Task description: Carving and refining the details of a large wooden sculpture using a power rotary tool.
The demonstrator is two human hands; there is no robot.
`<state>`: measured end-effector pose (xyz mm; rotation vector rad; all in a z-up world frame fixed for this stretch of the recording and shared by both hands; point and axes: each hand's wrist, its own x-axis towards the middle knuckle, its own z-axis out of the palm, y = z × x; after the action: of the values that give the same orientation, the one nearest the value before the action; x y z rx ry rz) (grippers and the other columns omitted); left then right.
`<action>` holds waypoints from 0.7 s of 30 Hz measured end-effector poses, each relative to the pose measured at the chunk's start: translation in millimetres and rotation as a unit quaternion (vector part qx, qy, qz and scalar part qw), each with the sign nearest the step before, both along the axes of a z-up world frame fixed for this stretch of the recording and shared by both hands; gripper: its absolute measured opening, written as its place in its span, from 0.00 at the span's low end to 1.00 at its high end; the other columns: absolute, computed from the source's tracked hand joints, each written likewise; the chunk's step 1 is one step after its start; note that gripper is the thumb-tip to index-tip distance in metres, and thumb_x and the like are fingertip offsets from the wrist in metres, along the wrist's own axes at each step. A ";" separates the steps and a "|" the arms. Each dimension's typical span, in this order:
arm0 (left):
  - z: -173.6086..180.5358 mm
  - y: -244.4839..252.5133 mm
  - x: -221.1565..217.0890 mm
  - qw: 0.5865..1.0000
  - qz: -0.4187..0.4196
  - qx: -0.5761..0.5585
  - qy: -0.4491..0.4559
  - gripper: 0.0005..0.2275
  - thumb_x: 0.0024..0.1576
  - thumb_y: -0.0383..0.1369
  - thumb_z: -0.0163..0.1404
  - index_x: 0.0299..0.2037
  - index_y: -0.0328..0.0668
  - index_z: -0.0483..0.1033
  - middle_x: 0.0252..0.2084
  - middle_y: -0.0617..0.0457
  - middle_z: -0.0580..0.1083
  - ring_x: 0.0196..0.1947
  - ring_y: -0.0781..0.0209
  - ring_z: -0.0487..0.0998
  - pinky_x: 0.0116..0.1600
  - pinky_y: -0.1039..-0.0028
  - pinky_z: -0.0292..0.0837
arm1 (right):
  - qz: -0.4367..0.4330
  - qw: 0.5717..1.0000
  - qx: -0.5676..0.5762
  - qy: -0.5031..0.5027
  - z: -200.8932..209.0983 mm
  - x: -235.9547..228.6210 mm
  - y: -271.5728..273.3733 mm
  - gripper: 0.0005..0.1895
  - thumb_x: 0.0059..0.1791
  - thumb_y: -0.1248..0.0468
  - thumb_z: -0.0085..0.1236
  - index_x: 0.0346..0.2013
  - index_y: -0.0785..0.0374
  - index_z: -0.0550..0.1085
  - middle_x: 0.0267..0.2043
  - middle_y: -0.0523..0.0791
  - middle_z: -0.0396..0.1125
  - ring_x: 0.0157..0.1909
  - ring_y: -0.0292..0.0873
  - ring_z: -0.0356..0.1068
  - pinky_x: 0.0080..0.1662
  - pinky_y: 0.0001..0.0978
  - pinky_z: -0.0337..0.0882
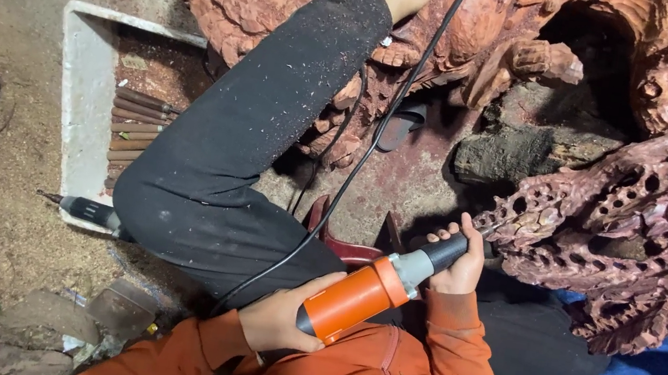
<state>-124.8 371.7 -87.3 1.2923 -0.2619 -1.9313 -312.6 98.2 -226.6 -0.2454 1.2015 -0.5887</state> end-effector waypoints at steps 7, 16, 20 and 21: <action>2.5 -1.0 -3.2 1.000 0.002 0.004 -0.019 0.46 0.41 0.30 0.58 0.74 0.52 0.48 0.56 0.49 0.77 0.45 0.62 0.81 0.48 0.76 0.73 | -0.007 1.000 0.012 -0.001 2.6 4.5 0.9 0.07 0.52 0.65 0.52 0.44 0.60 0.67 0.31 0.42 0.64 0.29 0.36 0.64 0.31 0.29 0.69; 3.7 -4.8 -3.9 1.000 -0.006 0.025 -0.018 0.47 0.40 0.31 0.58 0.75 0.55 0.49 0.59 0.51 0.76 0.48 0.61 0.80 0.51 0.74 0.73 | -0.004 1.000 0.013 -0.009 3.7 7.7 -1.5 0.08 0.52 0.65 0.53 0.45 0.59 0.67 0.32 0.41 0.65 0.29 0.35 0.65 0.32 0.29 0.70; 3.1 -11.6 -1.2 0.999 -0.023 0.008 -0.048 0.46 0.41 0.31 0.58 0.74 0.57 0.49 0.59 0.52 0.76 0.50 0.60 0.81 0.52 0.72 0.73 | -0.014 1.000 0.017 -0.001 8.4 14.7 -7.6 0.05 0.51 0.66 0.53 0.40 0.60 0.69 0.31 0.40 0.65 0.29 0.35 0.64 0.32 0.27 0.69; 3.0 -14.0 1.0 0.998 -0.024 0.007 -0.049 0.46 0.41 0.31 0.58 0.74 0.57 0.49 0.59 0.52 0.76 0.50 0.60 0.81 0.52 0.72 0.73 | -0.014 1.000 0.016 -0.002 8.9 15.6 -9.2 0.05 0.51 0.66 0.53 0.40 0.60 0.69 0.31 0.40 0.65 0.29 0.35 0.64 0.32 0.27 0.69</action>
<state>-123.8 357.7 -84.3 1.4033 -0.3320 -1.9160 -297.0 89.0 -217.6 -0.2009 1.2112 -0.5949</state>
